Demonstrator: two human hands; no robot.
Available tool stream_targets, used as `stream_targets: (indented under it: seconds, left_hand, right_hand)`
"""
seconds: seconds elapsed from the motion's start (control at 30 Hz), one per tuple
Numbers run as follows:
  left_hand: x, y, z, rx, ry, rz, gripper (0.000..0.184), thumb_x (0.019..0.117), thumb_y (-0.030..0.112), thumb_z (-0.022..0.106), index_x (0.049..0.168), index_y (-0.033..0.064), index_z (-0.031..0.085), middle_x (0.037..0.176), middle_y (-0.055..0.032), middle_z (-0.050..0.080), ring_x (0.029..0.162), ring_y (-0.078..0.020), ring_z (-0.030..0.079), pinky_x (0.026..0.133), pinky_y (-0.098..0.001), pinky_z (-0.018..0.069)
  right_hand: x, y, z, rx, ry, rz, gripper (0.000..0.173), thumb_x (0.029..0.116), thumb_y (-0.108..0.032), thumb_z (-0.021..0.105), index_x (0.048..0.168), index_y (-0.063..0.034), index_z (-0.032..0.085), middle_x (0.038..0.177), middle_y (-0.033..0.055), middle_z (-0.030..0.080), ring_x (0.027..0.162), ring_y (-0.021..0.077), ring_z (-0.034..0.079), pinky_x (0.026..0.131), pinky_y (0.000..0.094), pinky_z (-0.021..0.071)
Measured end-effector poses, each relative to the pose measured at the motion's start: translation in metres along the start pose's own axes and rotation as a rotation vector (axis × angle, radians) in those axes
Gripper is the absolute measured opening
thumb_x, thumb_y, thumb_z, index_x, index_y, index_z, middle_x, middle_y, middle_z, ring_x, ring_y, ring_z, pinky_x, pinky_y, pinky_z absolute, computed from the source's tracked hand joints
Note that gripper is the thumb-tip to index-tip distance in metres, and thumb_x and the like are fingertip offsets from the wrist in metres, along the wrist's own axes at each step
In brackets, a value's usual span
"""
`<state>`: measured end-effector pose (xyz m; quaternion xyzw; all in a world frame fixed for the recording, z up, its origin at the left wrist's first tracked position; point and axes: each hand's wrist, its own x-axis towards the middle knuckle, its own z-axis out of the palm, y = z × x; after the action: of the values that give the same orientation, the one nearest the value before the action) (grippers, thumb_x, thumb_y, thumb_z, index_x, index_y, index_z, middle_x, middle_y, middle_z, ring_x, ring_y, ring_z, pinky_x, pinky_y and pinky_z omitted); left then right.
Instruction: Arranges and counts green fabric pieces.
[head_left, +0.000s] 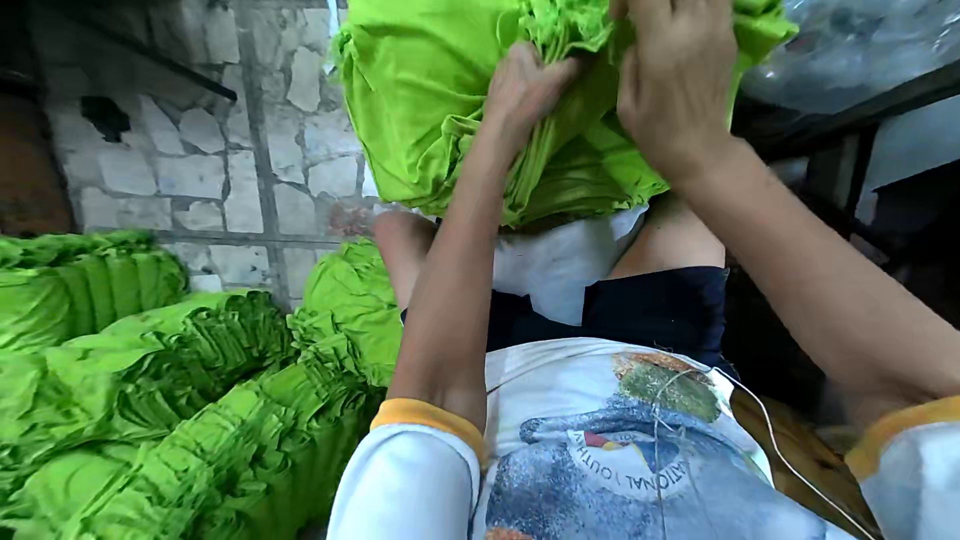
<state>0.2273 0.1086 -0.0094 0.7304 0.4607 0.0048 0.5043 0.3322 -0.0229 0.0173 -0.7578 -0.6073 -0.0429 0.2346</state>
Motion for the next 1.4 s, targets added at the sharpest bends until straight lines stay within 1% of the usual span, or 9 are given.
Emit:
stream_targets:
  seconds: [0.1, 0.4, 0.63, 0.77, 0.9, 1.03, 1.17, 1.3, 1.4]
  left_hand:
    - [0.006, 0.008, -0.013, -0.106, -0.064, -0.08, 0.049, 0.0952, 0.044, 0.066, 0.125, 0.0046, 0.06, 0.107, -0.0088, 0.07, 0.095, -0.0152, 0.069, 0.085, -0.0394, 0.0584]
    - [0.01, -0.005, 0.0, -0.039, -0.025, 0.013, 0.051, 0.0896, 0.048, 0.071, 0.118, 0.0066, 0.064, 0.108, -0.0101, 0.07, 0.102, -0.0194, 0.069, 0.089, -0.0462, 0.057]
    - [-0.025, -0.013, -0.003, -0.083, -0.196, 0.312, 0.076, 0.0952, 0.053, 0.066, 0.146, -0.0001, 0.046, 0.131, -0.013, 0.064, 0.12, -0.013, 0.062, 0.107, -0.0355, 0.0497]
    - [-0.036, -0.005, 0.021, 0.225, 0.045, 0.199, 0.102, 0.0786, 0.062, 0.079, 0.146, -0.0063, 0.043, 0.128, -0.0231, 0.065, 0.122, -0.0363, 0.062, 0.103, -0.0572, 0.0476]
    - [-0.014, 0.002, 0.011, 0.186, 0.041, 0.046, 0.054, 0.0947, 0.043, 0.068, 0.124, -0.0031, 0.061, 0.117, -0.0229, 0.066, 0.114, -0.0379, 0.064, 0.094, -0.0612, 0.0486]
    - [0.013, -0.004, -0.006, -0.024, -0.028, -0.034, 0.067, 0.0866, 0.063, 0.07, 0.122, 0.0065, 0.065, 0.113, -0.0109, 0.071, 0.107, -0.0206, 0.069, 0.095, -0.0474, 0.056]
    - [0.018, -0.01, -0.001, 0.006, -0.006, 0.006, 0.07, 0.083, 0.068, 0.07, 0.12, 0.0087, 0.066, 0.113, -0.0101, 0.071, 0.109, -0.0218, 0.068, 0.095, -0.0508, 0.0547]
    - [-0.002, -0.016, 0.005, 0.026, -0.06, 0.197, 0.067, 0.0858, 0.052, 0.075, 0.131, 0.0053, 0.061, 0.122, -0.0123, 0.069, 0.117, -0.0215, 0.065, 0.102, -0.0491, 0.0511]
    - [-0.028, -0.018, 0.009, 0.088, -0.124, 0.311, 0.109, 0.0751, 0.063, 0.08, 0.152, -0.0015, 0.037, 0.139, -0.0185, 0.06, 0.13, -0.0249, 0.058, 0.111, -0.0475, 0.046]
  right_hand:
    - [-0.067, 0.002, 0.003, -0.078, -0.145, -0.361, 0.03, 0.0993, 0.004, 0.052, 0.125, -0.0054, 0.065, 0.13, 0.0243, 0.064, 0.124, 0.0436, 0.059, 0.102, 0.0582, 0.0446]
    - [-0.077, 0.036, -0.021, -0.14, -0.615, -0.202, 0.013, 0.0904, 0.011, 0.06, 0.094, 0.0042, 0.07, 0.1, 0.0275, 0.067, 0.1, 0.0504, 0.064, 0.08, 0.0644, 0.0481]
    - [0.02, 0.028, -0.022, 0.341, -0.383, 0.287, 0.023, 0.0973, -0.004, 0.048, 0.091, -0.0005, 0.07, 0.09, 0.0141, 0.067, 0.088, 0.0237, 0.062, 0.08, 0.0479, 0.048]
    - [0.037, 0.009, 0.003, 0.236, -0.313, 0.479, 0.022, 0.0953, -0.009, 0.051, 0.093, -0.0051, 0.072, 0.094, 0.0117, 0.07, 0.094, 0.024, 0.064, 0.083, 0.0485, 0.0471]
    - [0.001, -0.006, 0.011, 0.057, -0.078, 0.093, 0.023, 0.0995, -0.002, 0.047, 0.105, 0.0003, 0.069, 0.11, 0.0213, 0.069, 0.109, 0.0387, 0.066, 0.088, 0.0524, 0.0532]
    - [-0.07, 0.005, 0.013, -0.087, -0.306, -0.321, 0.023, 0.0977, 0.008, 0.053, 0.114, -0.0013, 0.066, 0.122, 0.0261, 0.064, 0.119, 0.0467, 0.059, 0.098, 0.0614, 0.0464]
    - [-0.091, 0.032, 0.004, -0.181, -0.495, -0.15, 0.015, 0.0891, 0.013, 0.059, 0.1, 0.0046, 0.067, 0.114, 0.0322, 0.061, 0.107, 0.0547, 0.06, 0.077, 0.0655, 0.05]
    - [-0.04, 0.027, -0.028, 0.175, -0.452, 0.057, 0.022, 0.0911, 0.011, 0.05, 0.097, 0.0058, 0.072, 0.11, 0.0297, 0.064, 0.104, 0.0477, 0.063, 0.086, 0.0646, 0.0488]
    - [0.003, 0.018, -0.02, 0.313, -0.365, 0.342, 0.025, 0.0969, -0.001, 0.048, 0.103, 0.0048, 0.072, 0.11, 0.0239, 0.068, 0.105, 0.0358, 0.064, 0.091, 0.0549, 0.0476]
